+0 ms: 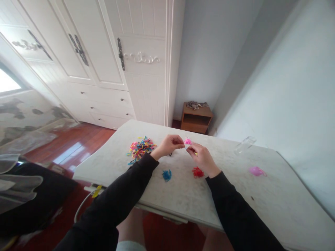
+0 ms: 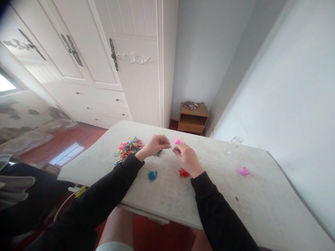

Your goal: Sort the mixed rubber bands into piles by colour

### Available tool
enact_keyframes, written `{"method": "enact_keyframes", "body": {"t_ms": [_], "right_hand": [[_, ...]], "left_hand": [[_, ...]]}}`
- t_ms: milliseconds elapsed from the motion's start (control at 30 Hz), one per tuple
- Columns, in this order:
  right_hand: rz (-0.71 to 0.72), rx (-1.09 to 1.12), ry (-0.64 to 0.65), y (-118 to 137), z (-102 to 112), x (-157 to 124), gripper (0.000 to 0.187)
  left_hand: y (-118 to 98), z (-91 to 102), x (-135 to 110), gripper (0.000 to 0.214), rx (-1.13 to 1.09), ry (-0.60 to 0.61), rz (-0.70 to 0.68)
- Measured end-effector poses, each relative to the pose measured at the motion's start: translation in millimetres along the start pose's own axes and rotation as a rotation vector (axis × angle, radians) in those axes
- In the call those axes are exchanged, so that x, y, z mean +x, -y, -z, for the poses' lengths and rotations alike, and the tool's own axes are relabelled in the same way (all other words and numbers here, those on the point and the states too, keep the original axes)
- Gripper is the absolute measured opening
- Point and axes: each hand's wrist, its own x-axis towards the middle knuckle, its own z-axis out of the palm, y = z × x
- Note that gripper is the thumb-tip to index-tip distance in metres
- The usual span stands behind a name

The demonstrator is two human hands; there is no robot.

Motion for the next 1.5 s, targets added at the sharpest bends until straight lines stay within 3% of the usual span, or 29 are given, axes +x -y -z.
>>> {"method": "enact_keyframes", "body": {"t_ms": [200, 433, 767, 867, 1033, 1100, 1200, 1500], "right_hand": [[0.112, -0.002, 0.110, 15, -2, -2, 0.012], [0.349, 0.037, 0.334, 49, -29, -15, 0.005], [0.406, -0.028, 0.365, 59, -41, -22, 0.013], [0.380, -0.015, 0.303, 59, -37, -21, 0.017], [0.121, 0.045, -0.095, 50, -17, -11, 0.011], [0.037, 0.086, -0.185, 43, -11, -7, 0.015], [0.006, 0.161, -0.213, 35, -9, -3, 0.024], [0.056, 0.193, -0.195, 38, -6, -4, 0.019]], "left_hand": [[-3, 10.4, 3, 0.039, -0.087, -0.085, 0.005], [2, 18.3, 6, 0.048, -0.349, -0.184, 0.139], [5, 19.3, 6, 0.051, -0.476, -0.162, 0.156], [4, 19.9, 5, 0.053, -0.461, -0.145, 0.155], [3, 19.4, 3, 0.056, -0.387, -0.050, 0.166], [3, 17.8, 2, 0.055, -0.363, 0.019, 0.170], [2, 15.1, 0, 0.054, -0.341, 0.099, 0.171], [-4, 14.8, -2, 0.053, -0.241, 0.161, 0.165]]}}
